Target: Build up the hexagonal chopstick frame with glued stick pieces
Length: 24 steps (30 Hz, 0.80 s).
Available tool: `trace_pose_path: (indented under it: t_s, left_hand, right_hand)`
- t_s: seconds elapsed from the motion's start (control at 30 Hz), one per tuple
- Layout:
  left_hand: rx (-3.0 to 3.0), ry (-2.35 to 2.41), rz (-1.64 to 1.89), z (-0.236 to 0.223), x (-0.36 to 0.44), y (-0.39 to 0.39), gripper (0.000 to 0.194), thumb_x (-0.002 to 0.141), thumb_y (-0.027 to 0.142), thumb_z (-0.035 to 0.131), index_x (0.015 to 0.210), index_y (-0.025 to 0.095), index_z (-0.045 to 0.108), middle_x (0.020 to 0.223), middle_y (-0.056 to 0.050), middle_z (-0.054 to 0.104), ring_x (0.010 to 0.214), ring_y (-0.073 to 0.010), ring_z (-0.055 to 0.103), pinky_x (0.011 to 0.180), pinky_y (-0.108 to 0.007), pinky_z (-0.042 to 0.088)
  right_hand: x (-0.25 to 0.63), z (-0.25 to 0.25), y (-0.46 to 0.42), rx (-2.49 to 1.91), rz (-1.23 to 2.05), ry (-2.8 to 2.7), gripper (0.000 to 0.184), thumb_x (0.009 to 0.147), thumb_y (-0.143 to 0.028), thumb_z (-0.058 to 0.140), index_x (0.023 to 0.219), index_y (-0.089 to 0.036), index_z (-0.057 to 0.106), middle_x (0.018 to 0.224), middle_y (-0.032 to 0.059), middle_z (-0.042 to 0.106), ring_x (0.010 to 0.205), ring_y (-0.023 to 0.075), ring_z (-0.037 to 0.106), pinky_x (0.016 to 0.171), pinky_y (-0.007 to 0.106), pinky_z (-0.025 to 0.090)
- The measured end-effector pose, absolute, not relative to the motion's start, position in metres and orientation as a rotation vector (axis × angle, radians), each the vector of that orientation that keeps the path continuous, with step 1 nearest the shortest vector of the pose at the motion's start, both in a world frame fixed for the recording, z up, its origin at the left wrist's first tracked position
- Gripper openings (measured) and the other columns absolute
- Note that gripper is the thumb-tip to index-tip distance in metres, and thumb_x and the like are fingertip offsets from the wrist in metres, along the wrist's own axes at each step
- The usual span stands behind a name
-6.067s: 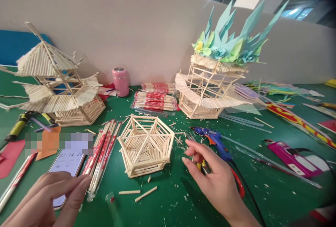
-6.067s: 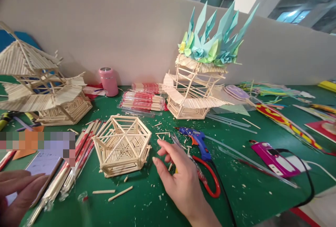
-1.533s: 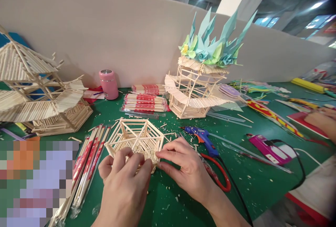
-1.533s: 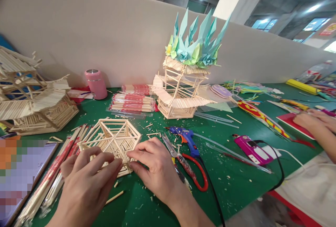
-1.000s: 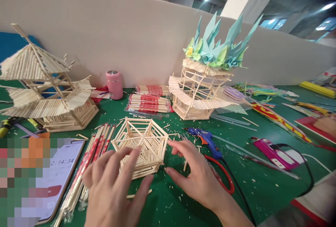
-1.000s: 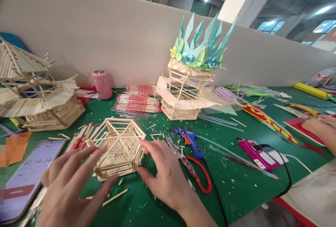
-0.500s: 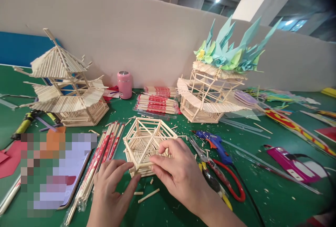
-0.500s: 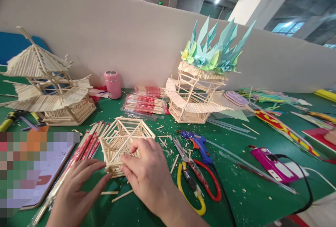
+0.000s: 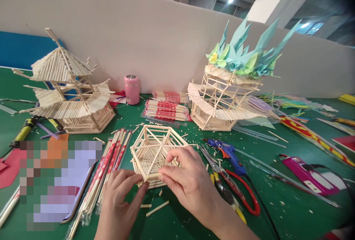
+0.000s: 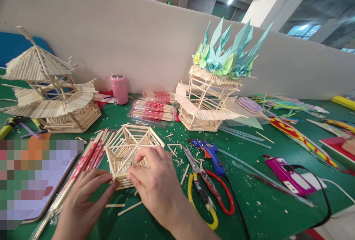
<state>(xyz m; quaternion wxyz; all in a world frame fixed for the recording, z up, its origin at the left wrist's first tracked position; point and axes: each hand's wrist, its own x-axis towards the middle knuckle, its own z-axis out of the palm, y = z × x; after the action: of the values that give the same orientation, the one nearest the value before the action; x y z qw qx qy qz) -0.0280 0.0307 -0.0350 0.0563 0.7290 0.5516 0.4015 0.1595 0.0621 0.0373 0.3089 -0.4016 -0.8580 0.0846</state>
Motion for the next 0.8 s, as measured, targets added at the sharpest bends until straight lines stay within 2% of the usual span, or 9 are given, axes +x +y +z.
trace_pose_path:
  t_s: [0.13, 0.2, 0.23, 0.33, 0.4, 0.5, 0.67, 0.8]
  left_hand:
    - [2.211, 1.660, 1.222, -0.035, -0.029, 0.031, 0.005, 0.077, 0.028, 0.063, 0.079, 0.024, 0.064, 0.075, -0.001, 0.066, 0.070, -0.0172, 0.060, 0.059, -0.028, 0.049]
    - [2.210, 1.648, 1.232, -0.036, -0.029, 0.031, 0.006, 0.076, 0.029, 0.063, 0.079, 0.024, 0.064, 0.074, -0.001, 0.066, 0.070, -0.0170, 0.060, 0.058, -0.028, 0.050]
    - [2.208, 1.643, 1.237, -0.035, -0.029, 0.031, 0.006, 0.077, 0.029, 0.063, 0.079, 0.024, 0.064, 0.074, -0.001, 0.066, 0.070, -0.0169, 0.060, 0.058, -0.028, 0.050]
    - [2.196, 1.638, 1.241, -0.034, -0.028, 0.030, 0.007, 0.078, 0.030, 0.062, 0.078, 0.023, 0.063, 0.075, -0.001, 0.065, 0.069, -0.0164, 0.060, 0.059, -0.027, 0.050]
    - [2.187, 1.640, 1.240, -0.034, -0.027, 0.030, 0.007, 0.079, 0.029, 0.061, 0.078, 0.022, 0.062, 0.075, -0.001, 0.064, 0.069, -0.0158, 0.060, 0.059, -0.027, 0.050]
    - [2.182, 1.630, 1.252, -0.033, -0.025, 0.030, 0.005, 0.079, 0.027, 0.061, 0.079, 0.021, 0.061, 0.075, -0.001, 0.063, 0.069, -0.0155, 0.059, 0.059, -0.026, 0.050]
    - [2.186, 1.597, 1.268, -0.031, -0.021, 0.026, 0.008, 0.081, 0.027, 0.058, 0.080, 0.020, 0.060, 0.075, -0.003, 0.063, 0.070, -0.0172, 0.059, 0.059, -0.029, 0.050]
    - [2.233, 1.508, 1.218, -0.029, -0.014, 0.015, 0.010, 0.081, 0.025, 0.056, 0.090, 0.022, 0.061, 0.082, -0.003, 0.065, 0.076, -0.0177, 0.060, 0.061, -0.028, 0.052]
  right_hand:
    - [0.159, 0.038, 0.063, -1.062, 0.212, -2.267, 0.017, 0.085, -0.017, 0.055, 0.072, -0.020, 0.066, 0.086, 0.0042, 0.056, 0.084, 0.0200, 0.049, 0.074, 0.036, 0.042]
    - [0.162, 0.039, 0.062, -1.069, 0.198, -2.271, 0.010, 0.084, -0.018, 0.057, 0.084, -0.021, 0.067, 0.094, 0.0054, 0.056, 0.090, 0.0221, 0.050, 0.078, 0.038, 0.043]
    - [0.165, 0.039, 0.061, -1.073, 0.182, -2.266, 0.014, 0.083, -0.020, 0.058, 0.095, -0.022, 0.065, 0.101, 0.0068, 0.056, 0.094, 0.0237, 0.049, 0.080, 0.040, 0.043]
    - [0.180, 0.032, 0.053, -1.135, 0.131, -2.131, 0.041, 0.083, -0.026, 0.057, 0.123, -0.020, 0.049, 0.116, 0.0122, 0.049, 0.103, 0.0266, 0.048, 0.085, 0.043, 0.044]
    - [0.191, 0.019, 0.046, -1.267, 0.118, -1.900, 0.039, 0.085, -0.026, 0.052, 0.123, -0.019, 0.044, 0.112, 0.0126, 0.051, 0.095, 0.0238, 0.052, 0.079, 0.039, 0.048]
    - [0.202, -0.008, 0.032, -1.545, 0.198, -1.649, 0.030, 0.088, -0.029, 0.048, 0.116, -0.020, 0.046, 0.093, 0.0083, 0.058, 0.074, 0.0186, 0.058, 0.064, 0.032, 0.053]
    - [0.193, -0.031, 0.021, -1.528, 0.611, -1.730, 0.045, 0.089, -0.033, 0.046, 0.129, -0.019, 0.035, 0.098, 0.0090, 0.060, 0.072, 0.0166, 0.061, 0.062, 0.028, 0.055]
    - [0.184, -0.026, 0.034, -1.508, 0.660, -1.776, 0.039, 0.089, -0.030, 0.043, 0.126, -0.015, 0.040, 0.095, 0.0109, 0.059, 0.076, 0.0190, 0.061, 0.068, 0.032, 0.054]
